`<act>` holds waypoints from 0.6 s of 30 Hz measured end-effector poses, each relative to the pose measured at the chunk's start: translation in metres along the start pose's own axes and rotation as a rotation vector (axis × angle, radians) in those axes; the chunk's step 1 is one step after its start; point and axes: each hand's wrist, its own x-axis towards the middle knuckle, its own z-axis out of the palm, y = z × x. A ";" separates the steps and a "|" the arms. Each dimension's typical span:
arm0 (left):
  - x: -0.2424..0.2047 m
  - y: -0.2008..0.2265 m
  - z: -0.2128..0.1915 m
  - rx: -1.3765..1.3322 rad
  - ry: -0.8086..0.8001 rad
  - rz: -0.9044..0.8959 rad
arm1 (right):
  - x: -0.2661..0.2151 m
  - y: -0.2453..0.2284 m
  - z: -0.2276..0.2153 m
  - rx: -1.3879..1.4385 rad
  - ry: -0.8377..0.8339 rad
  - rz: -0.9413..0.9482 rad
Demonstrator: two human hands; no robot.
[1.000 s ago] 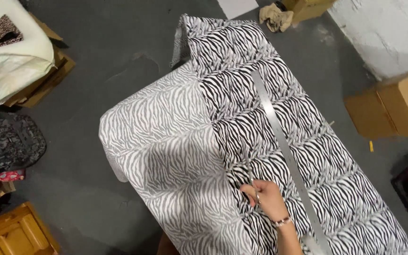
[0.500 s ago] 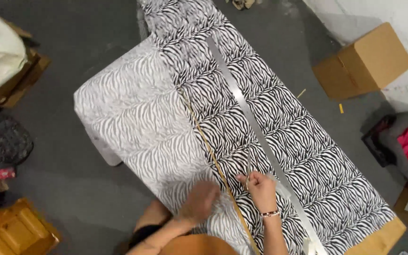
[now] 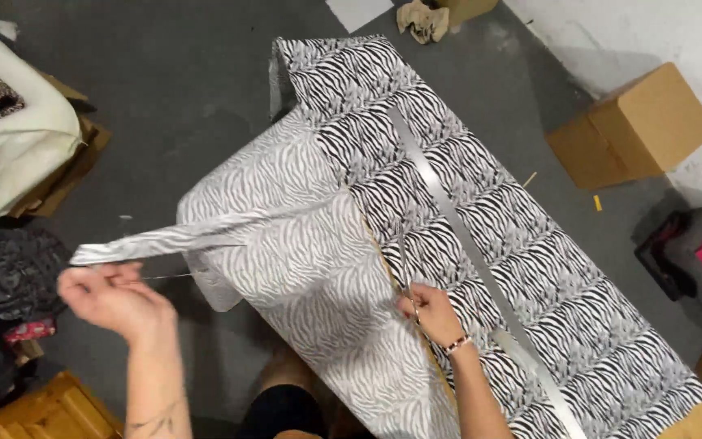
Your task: The person aligns a metal ruler on a zebra-print fabric and uses a pencil to mark a line. They then use scissors to cut the fabric along the marked line, separating a section of the material.
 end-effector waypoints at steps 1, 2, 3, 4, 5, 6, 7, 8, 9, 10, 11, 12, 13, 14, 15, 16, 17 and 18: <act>0.023 0.009 0.001 0.025 0.065 -0.018 | 0.012 -0.016 0.009 0.040 -0.069 0.064; 0.035 0.004 0.003 0.029 0.063 -0.014 | 0.024 -0.023 0.018 0.046 -0.070 0.064; 0.046 -0.002 0.005 0.179 -0.098 0.183 | 0.035 -0.029 0.028 0.117 -0.155 0.123; 0.056 -0.008 0.007 0.329 -0.257 0.383 | 0.045 -0.034 0.036 0.189 -0.240 0.181; 0.057 -0.020 0.016 0.330 -0.265 0.381 | 0.058 -0.033 0.047 0.194 -0.235 0.186; 0.058 -0.033 0.024 0.434 -0.445 0.457 | 0.070 -0.031 0.057 0.192 -0.269 0.188; 0.056 -0.047 0.030 0.537 -0.628 0.529 | 0.080 -0.028 0.068 0.191 -0.303 0.191; 0.041 -0.061 0.045 0.538 -0.638 0.527 | 0.086 -0.045 0.069 0.196 -0.298 0.197; 0.025 -0.074 0.059 0.510 -0.787 0.447 | 0.092 -0.062 0.070 0.170 -0.304 0.199; 0.008 -0.087 0.073 0.479 -0.934 0.364 | 0.098 -0.079 0.071 0.144 -0.310 0.200; -0.006 -0.083 0.094 0.479 -0.944 0.362 | 0.108 -0.073 0.078 0.151 -0.303 0.205; -0.021 -0.078 0.115 0.731 -1.031 0.251 | 0.117 -0.066 0.086 0.218 -0.283 0.227; -0.038 -0.074 0.137 0.984 -1.106 0.134 | 0.126 -0.059 0.092 0.284 -0.263 0.249; -0.040 -0.075 0.152 0.985 -1.117 0.133 | 0.131 -0.059 0.095 0.289 -0.256 0.254; -0.042 -0.077 0.169 1.013 -1.214 0.149 | 0.138 -0.059 0.097 0.355 -0.238 0.273; -0.045 -0.078 0.186 1.039 -1.312 0.165 | 0.145 -0.059 0.099 0.421 -0.219 0.290; -0.044 -0.108 0.188 1.038 -1.320 0.165 | 0.147 -0.064 0.100 0.424 -0.214 0.293; -0.043 -0.137 0.190 1.111 -1.347 0.274 | 0.149 -0.070 0.101 0.449 -0.211 0.292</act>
